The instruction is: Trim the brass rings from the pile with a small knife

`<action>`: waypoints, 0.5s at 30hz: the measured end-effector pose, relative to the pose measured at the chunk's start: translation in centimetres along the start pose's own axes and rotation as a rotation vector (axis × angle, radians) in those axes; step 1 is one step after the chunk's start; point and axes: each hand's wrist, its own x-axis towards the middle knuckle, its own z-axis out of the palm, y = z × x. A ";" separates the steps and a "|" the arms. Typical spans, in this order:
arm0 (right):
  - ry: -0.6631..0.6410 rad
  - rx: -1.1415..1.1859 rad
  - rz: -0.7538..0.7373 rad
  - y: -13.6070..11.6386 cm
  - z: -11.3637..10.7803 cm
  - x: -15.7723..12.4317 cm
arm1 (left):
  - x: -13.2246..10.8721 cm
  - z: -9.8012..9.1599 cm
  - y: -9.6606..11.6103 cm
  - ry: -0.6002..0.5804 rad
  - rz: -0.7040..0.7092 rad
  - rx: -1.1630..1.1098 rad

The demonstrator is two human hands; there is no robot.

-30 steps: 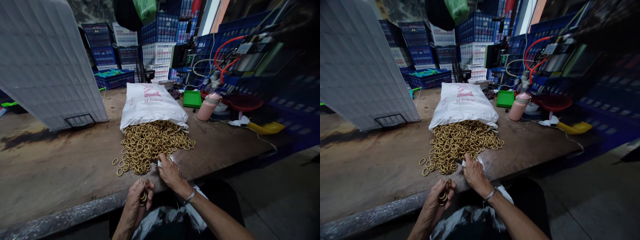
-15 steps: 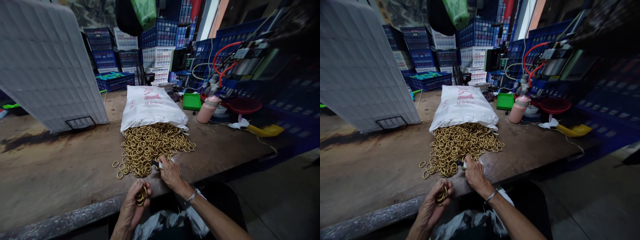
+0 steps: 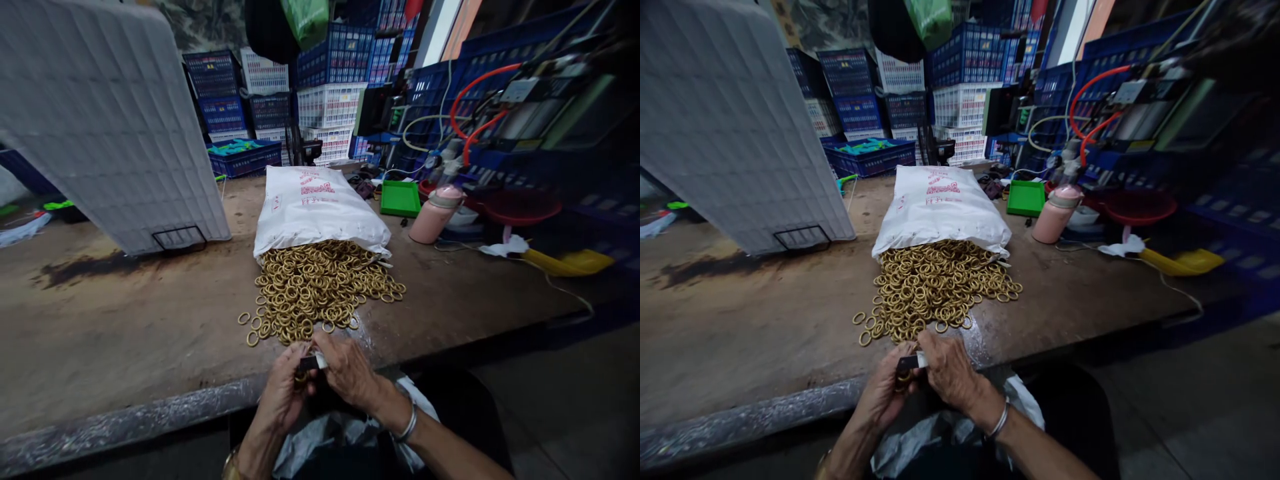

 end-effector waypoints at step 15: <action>-0.011 0.387 0.367 -1.3 -1.0 0.9 | -0.8 0.2 0.0 0.099 0.219 0.368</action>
